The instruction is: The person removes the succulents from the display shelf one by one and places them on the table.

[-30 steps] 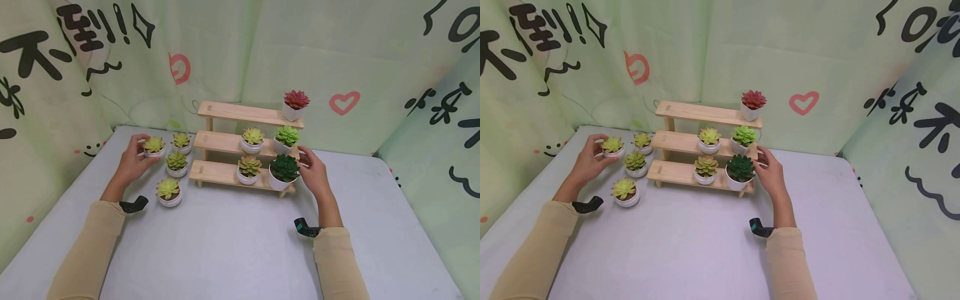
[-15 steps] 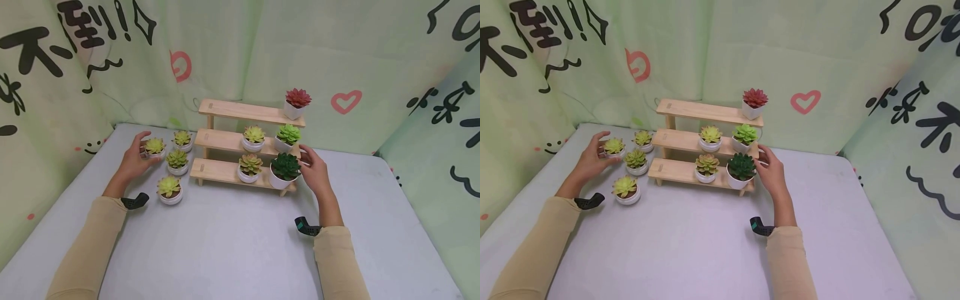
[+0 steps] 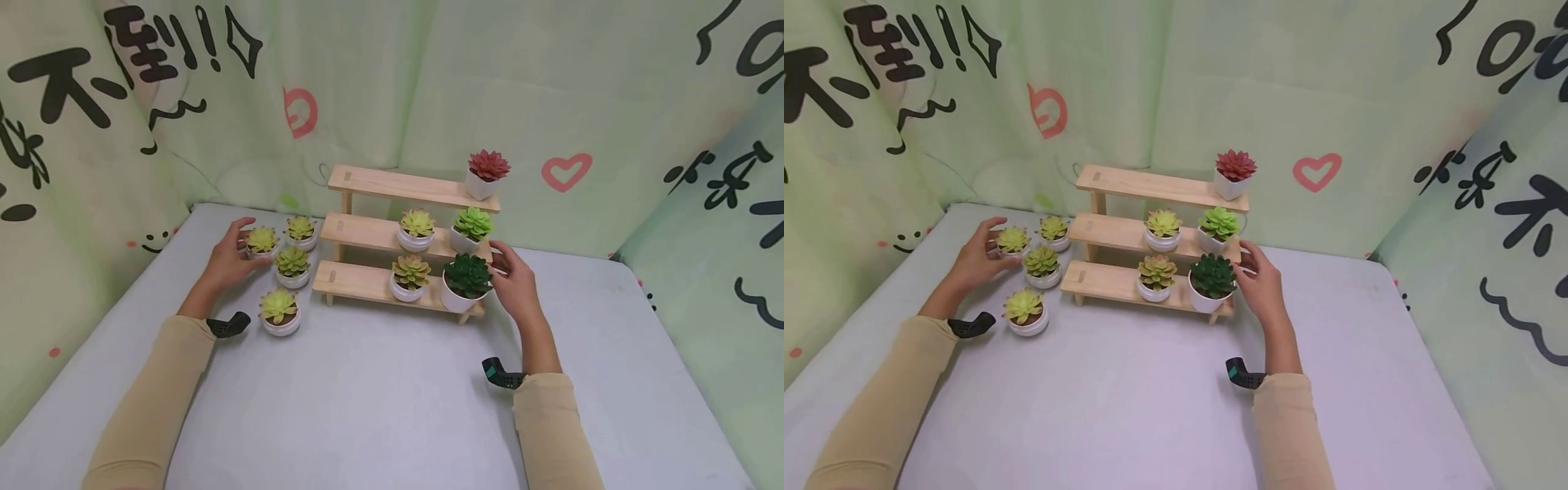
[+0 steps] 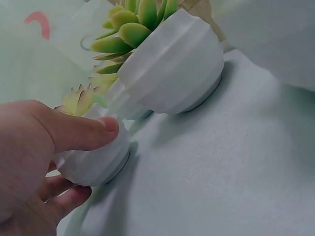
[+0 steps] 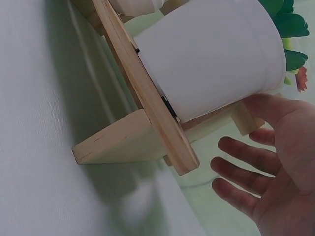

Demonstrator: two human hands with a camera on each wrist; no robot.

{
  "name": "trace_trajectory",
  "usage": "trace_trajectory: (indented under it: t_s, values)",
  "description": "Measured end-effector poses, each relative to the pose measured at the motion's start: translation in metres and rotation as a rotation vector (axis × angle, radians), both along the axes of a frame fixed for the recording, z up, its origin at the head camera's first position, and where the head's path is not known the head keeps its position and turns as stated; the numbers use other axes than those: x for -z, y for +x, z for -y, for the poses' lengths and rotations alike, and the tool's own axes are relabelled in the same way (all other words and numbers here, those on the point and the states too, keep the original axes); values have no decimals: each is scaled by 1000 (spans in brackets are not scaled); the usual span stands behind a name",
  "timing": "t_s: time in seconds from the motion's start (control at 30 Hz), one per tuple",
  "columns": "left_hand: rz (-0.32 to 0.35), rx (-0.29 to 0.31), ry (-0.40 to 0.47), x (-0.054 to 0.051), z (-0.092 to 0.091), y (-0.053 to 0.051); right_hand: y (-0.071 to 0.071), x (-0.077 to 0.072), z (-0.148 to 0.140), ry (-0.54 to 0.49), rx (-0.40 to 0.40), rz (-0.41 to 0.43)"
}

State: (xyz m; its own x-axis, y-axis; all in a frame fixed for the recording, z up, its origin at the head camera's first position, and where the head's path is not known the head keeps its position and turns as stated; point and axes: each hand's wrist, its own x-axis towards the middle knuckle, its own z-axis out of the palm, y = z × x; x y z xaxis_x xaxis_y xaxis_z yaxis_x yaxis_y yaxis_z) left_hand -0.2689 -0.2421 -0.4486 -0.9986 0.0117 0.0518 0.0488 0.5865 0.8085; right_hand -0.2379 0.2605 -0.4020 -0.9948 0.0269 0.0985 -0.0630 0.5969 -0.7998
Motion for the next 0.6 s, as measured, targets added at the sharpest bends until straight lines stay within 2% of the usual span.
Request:
trace_trajectory:
  t_s: [0.3, 0.6]
  values:
    - [23, 7, 1, -3, -4, 1, 0, 1, -1, 10, 3, -14]
    - [62, 58, -13, -9, 0, 3, 0, 1, 0, 17, 7, -7]
